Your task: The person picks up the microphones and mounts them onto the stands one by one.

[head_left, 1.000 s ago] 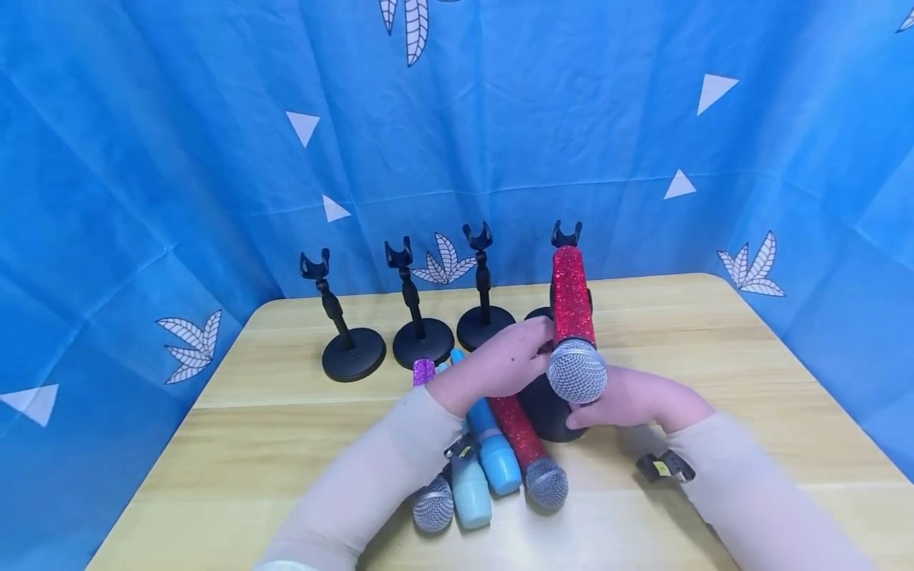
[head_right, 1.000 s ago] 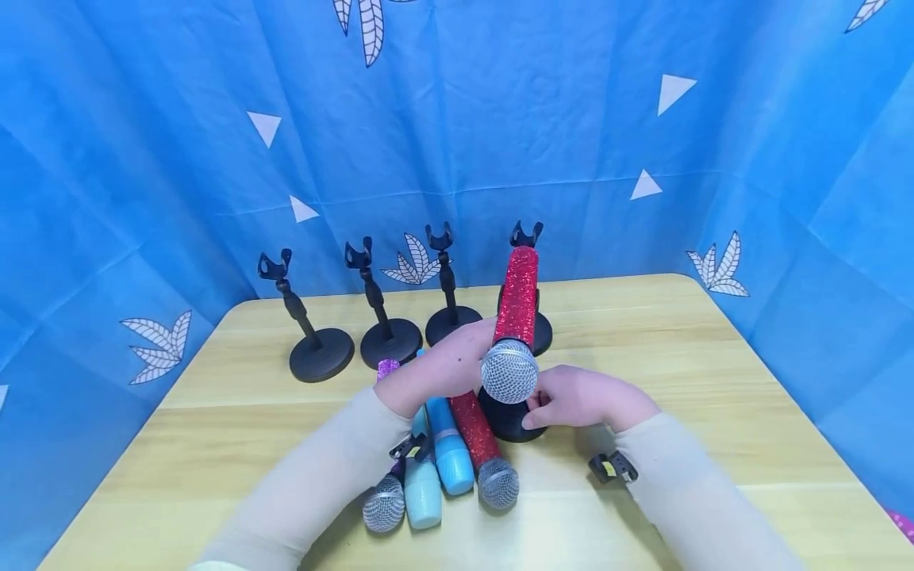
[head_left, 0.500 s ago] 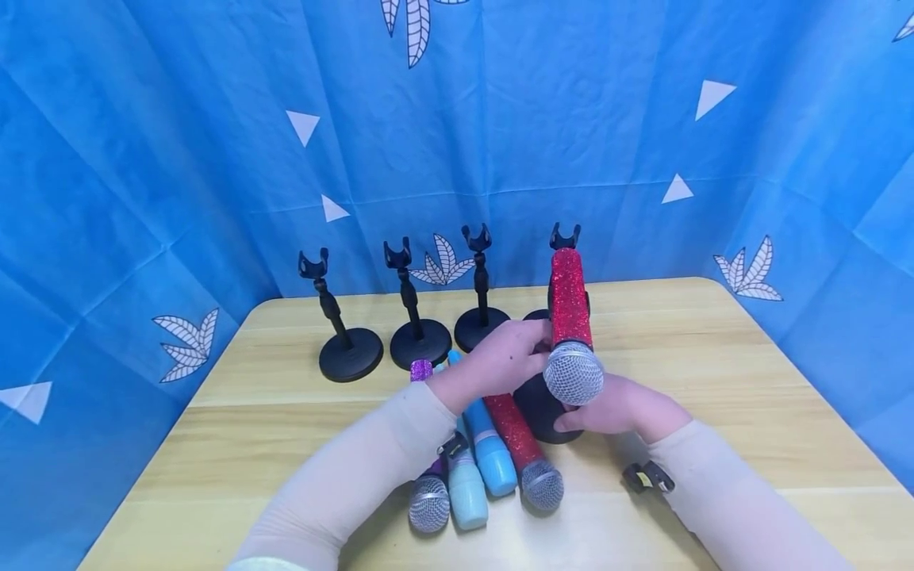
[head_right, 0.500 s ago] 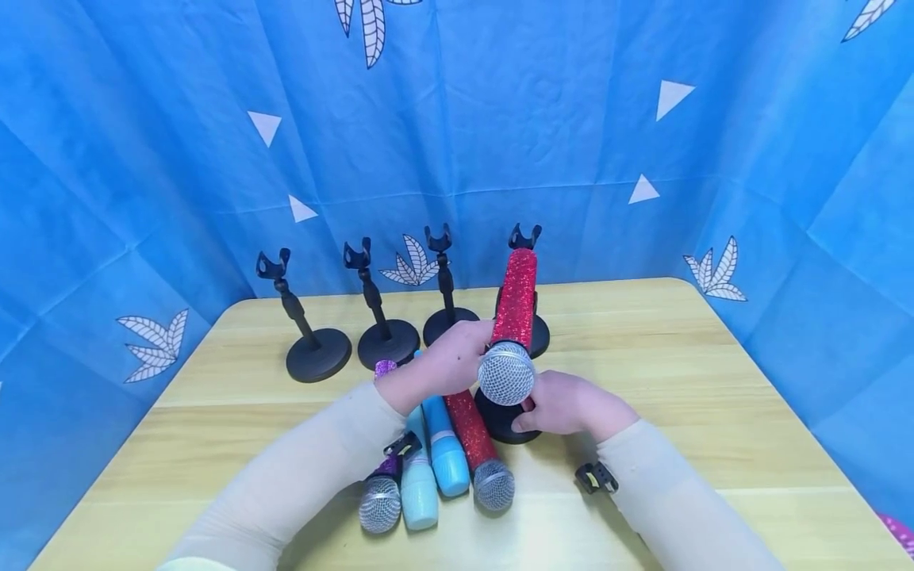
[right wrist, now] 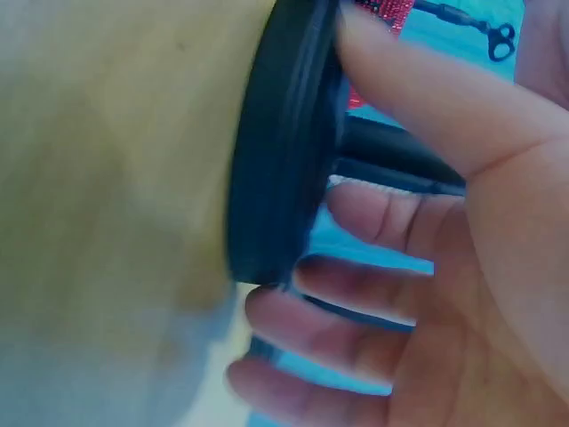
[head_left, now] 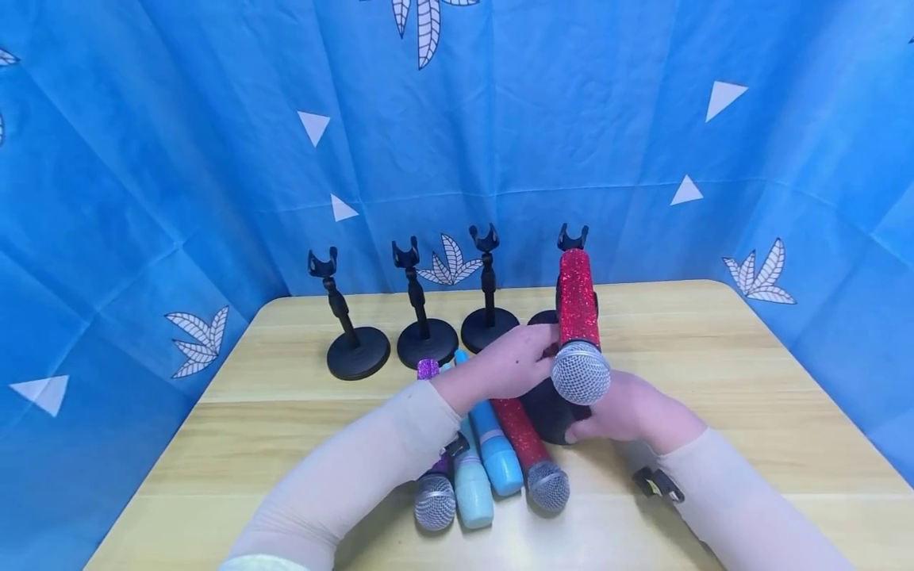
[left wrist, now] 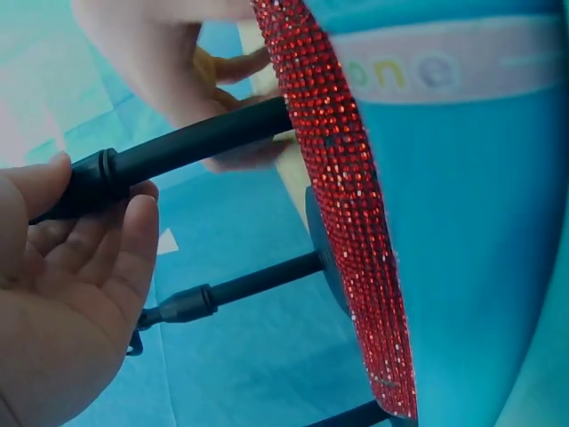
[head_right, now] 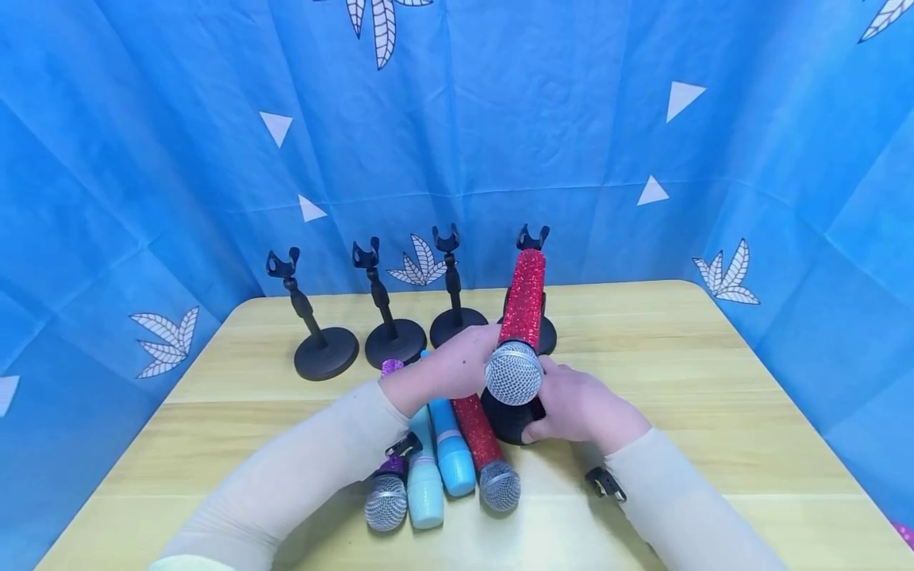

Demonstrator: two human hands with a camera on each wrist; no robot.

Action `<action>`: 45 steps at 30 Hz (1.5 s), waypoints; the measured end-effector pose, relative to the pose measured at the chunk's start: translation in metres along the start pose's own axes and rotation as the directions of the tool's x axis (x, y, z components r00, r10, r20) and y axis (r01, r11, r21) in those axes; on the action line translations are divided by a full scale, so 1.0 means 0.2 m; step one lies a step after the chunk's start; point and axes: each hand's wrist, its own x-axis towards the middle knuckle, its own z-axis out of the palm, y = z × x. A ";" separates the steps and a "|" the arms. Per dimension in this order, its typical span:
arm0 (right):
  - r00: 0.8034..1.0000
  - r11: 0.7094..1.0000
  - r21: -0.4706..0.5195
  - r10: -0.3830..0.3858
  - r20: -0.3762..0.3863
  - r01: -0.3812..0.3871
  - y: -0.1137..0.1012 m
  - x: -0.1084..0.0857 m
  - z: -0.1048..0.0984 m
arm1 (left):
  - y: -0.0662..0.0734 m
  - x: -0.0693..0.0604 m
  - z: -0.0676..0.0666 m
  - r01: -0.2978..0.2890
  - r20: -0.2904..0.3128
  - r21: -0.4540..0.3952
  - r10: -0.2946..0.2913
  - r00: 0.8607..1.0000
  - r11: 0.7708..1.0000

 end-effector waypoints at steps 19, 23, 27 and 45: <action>0.996 0.997 0.053 -0.051 -0.068 0.055 -0.01 0.01 0.01 | -0.02 0.02 0.01 0.028 -0.020 -0.119 -0.030 0.999 0.992; 0.996 0.998 0.023 -0.062 -0.067 0.064 -0.01 0.01 0.02 | -0.04 -0.01 -0.01 0.014 0.001 -0.128 -0.014 1.000 0.992; 0.995 0.998 0.003 -0.069 -0.076 0.069 -0.01 0.01 0.01 | -0.04 -0.02 -0.01 0.015 -0.023 -0.123 -0.018 1.000 0.992; 0.989 0.986 -0.119 -0.129 -0.076 0.120 0.00 0.01 0.00 | -0.01 -0.01 0.03 0.029 -0.116 -0.160 -0.048 0.992 0.987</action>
